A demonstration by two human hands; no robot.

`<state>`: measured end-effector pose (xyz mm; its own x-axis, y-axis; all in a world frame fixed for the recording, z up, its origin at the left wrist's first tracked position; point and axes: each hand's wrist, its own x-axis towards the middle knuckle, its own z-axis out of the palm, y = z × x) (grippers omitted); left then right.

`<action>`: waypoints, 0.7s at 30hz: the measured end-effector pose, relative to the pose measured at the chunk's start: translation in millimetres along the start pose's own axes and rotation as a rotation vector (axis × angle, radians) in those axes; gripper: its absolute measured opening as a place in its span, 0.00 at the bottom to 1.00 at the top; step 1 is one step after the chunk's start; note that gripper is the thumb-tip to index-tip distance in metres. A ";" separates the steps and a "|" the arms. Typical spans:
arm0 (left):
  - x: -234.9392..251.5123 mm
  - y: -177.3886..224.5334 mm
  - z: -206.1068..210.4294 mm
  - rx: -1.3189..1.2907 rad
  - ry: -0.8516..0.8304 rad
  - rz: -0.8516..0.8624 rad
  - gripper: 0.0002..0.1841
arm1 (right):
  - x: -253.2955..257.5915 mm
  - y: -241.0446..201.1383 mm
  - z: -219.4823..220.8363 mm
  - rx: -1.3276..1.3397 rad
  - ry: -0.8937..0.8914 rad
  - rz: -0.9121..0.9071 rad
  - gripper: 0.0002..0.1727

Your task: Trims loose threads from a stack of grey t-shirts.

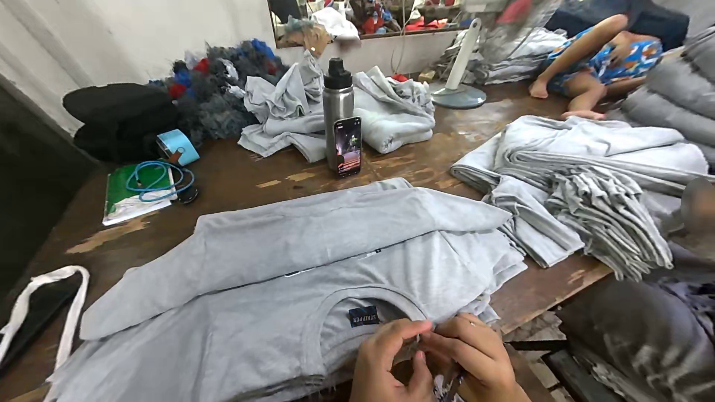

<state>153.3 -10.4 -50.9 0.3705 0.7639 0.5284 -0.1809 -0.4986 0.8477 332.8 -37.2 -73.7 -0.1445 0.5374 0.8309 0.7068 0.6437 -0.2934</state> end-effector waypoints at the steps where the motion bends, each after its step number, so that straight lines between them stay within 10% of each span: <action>1: 0.1 -0.4 -0.2 0.040 -0.010 0.020 0.16 | -0.4 -1.4 -0.8 -0.010 -0.004 0.013 0.05; 10: 2.9 -22.2 1.6 0.406 0.028 0.253 0.05 | 0.0 -15.0 -4.9 0.127 -0.066 0.072 0.04; 21: 7.2 -20.9 0.6 -0.024 0.155 0.075 0.03 | -13.9 7.0 -18.9 -0.004 -0.165 0.312 0.21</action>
<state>160.3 5.2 -64.8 0.2103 0.7802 0.5891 -0.2249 -0.5478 0.8058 352.8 -50.5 -78.4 -0.0307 0.7887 0.6140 0.7374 0.4326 -0.5188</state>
